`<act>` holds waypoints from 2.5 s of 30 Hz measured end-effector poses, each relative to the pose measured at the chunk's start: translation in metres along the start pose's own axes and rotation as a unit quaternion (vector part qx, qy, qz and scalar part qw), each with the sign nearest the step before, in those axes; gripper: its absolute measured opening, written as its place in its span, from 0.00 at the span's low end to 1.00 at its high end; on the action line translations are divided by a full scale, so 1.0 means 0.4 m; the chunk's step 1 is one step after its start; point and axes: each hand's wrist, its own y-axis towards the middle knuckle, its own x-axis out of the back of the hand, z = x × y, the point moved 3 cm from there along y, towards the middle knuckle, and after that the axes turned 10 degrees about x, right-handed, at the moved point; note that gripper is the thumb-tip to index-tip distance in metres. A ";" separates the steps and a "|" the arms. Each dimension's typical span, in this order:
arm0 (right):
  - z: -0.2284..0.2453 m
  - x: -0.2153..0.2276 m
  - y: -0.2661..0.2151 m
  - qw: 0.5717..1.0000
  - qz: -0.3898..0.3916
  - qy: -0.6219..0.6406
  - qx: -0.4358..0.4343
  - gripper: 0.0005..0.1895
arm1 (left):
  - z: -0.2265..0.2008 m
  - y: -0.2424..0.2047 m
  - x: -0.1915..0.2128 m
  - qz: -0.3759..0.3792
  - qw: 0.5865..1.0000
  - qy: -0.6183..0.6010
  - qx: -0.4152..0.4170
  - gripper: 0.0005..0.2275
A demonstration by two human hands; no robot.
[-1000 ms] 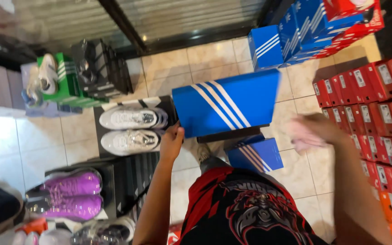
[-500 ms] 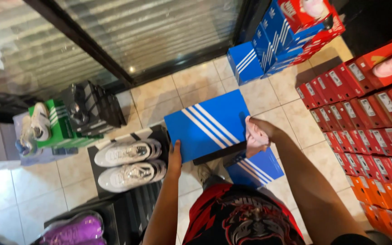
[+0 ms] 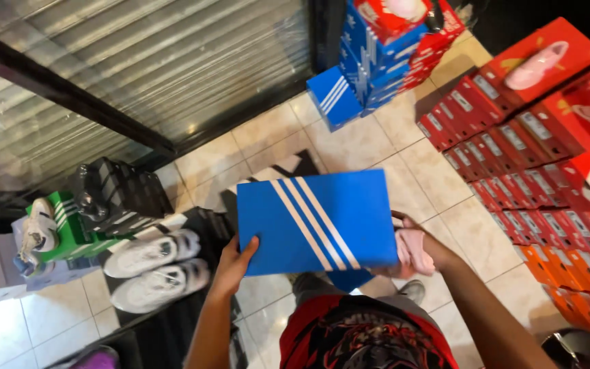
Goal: The person wipes the exterior of several shoe boxes with a pink cloth. They pick up boxes, wipe them, open them to reveal shoes, and place them back down or stack them.
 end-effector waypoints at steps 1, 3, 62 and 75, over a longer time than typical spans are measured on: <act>-0.104 0.029 -0.107 0.981 0.078 0.125 -0.124 0.10 | 0.017 -0.004 -0.036 0.008 1.000 0.022 -0.017 0.33; -0.373 0.120 -0.491 0.926 0.150 0.231 -0.257 0.08 | 0.045 -0.022 -0.139 0.029 0.999 0.032 -0.031 0.31; -1.170 0.681 0.497 0.487 -0.005 0.742 -0.461 0.21 | -0.020 1.399 -1.043 0.051 0.925 -0.375 0.031 0.36; -1.703 0.713 0.743 0.868 -0.050 0.268 -0.415 0.33 | 0.083 2.041 -1.100 -0.065 0.988 -0.113 0.079 0.26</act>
